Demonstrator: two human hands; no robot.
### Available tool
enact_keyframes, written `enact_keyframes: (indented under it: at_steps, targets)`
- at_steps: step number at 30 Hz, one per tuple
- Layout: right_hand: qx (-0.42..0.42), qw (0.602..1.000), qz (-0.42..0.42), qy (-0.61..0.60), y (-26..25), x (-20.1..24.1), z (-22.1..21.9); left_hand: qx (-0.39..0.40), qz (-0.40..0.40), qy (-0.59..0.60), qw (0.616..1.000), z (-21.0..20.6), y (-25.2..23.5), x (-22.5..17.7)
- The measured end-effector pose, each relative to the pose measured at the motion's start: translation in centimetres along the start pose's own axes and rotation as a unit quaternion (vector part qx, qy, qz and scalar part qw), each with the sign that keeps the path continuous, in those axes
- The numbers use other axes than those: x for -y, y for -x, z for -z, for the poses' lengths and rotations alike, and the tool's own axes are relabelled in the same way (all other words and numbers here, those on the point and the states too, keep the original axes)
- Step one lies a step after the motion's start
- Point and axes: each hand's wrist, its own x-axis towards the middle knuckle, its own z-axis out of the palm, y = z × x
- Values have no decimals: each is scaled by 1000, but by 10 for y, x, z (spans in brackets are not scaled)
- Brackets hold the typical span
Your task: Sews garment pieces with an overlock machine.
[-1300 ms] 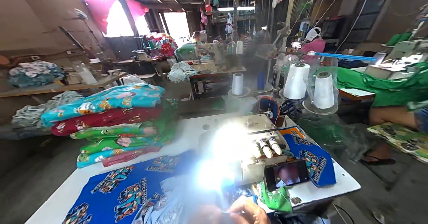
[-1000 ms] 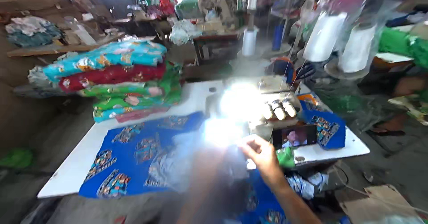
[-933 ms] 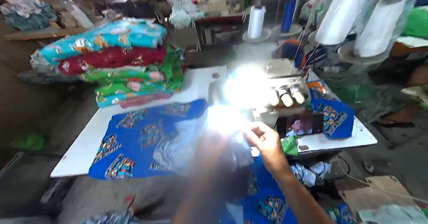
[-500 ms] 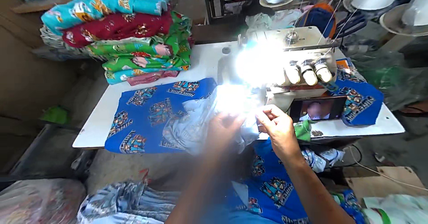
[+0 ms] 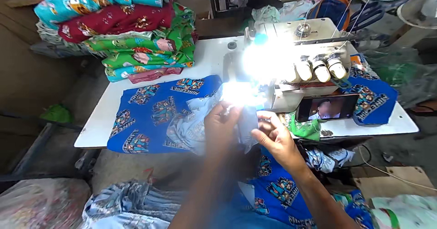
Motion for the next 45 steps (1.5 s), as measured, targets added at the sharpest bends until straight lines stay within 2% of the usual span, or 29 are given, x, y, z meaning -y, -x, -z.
enact_keyframes:
  at_steps: [3, 5, 9, 11, 13, 18, 23, 26, 33, 37, 45]
  targets:
    - [-6, 999, -23, 32, 22, -16, -8, -7, 6, 6, 1000, 3, -3, -1]
    - [-34, 994, -26, 96, 34, -28, -13, -1, 11, -5, 1000, 4, -5, 6]
    - [-75, 953, 31, 291, 38, -35, -12, 13, 48, -13, 999, 3, -3, 14]
    - [-89, 940, 68, 322, 31, -28, -7, 14, 50, -19, 998, 3, -1, 14]
    - [-113, 945, 80, 297, 19, -18, -2, 18, 49, -23, 998, 3, 1, 11]
    - [-138, 976, 79, 147, -6, 3, -1, 52, 12, -47, 997, 2, 8, 13]
    - [-144, 987, 34, 64, -12, 7, 1, 57, 48, -20, 997, 3, 10, 14]
    - [-123, 990, 27, 55, -10, 8, 1, 61, 40, -32, 997, 3, 11, 15]
    - [-158, 985, 44, 53, -9, 7, -2, 61, 15, -27, 998, -2, 13, 18]
    - [-152, 985, 51, 70, -3, 5, -4, 91, -16, -29, 995, 0, 16, 22]
    - [-149, 986, 54, 49, 7, 2, -8, 101, -64, -73, 990, 7, 14, 26]
